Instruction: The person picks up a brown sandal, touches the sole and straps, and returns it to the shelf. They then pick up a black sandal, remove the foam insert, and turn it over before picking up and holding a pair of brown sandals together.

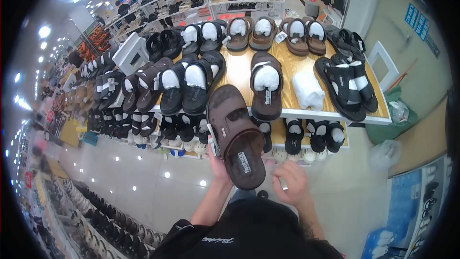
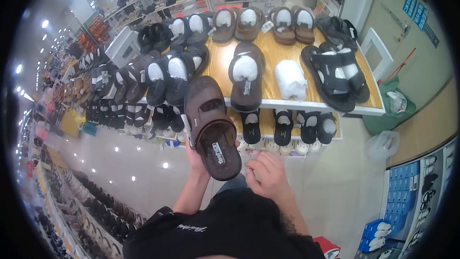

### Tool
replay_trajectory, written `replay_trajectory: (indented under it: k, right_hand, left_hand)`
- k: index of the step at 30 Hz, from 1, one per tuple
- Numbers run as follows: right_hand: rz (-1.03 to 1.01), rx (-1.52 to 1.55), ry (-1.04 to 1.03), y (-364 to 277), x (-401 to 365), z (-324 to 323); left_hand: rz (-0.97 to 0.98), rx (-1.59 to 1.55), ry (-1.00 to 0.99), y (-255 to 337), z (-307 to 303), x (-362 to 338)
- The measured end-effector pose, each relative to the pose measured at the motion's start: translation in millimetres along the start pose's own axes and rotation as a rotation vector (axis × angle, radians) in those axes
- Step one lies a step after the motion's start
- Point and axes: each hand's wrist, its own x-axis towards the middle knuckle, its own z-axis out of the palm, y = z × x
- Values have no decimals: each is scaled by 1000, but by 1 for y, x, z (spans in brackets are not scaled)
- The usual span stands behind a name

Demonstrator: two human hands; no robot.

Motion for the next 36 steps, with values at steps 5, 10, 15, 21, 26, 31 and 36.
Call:
replay_trajectory:
  k: [5,10,15,21,26,31,36]
  right_hand:
    - [-108,-54,-88,-7,3,-7]
    - [127,125,-60,-3,-18,6]
    - [729,943,71,13,-23,27]
    - [653,673,-8,21,1,-40]
    - [670,551,12,21,8,-83]
    - [657,433,334,13,29,-58]
    - [644,668,481,16,47,-10]
  left_hand:
    - [6,-3,-128,-10,14,3]
    - [-11,-11,-184,-17,18,13]
    - [95,16,-361,-25,28,11]
    - [225,157,-211,17,-31,-6]
    - [134,812,-90,53,-18,-23]
    - [-64,954,-195,53,-13,-32]
    - [20,893,-144,73,-14,-42]
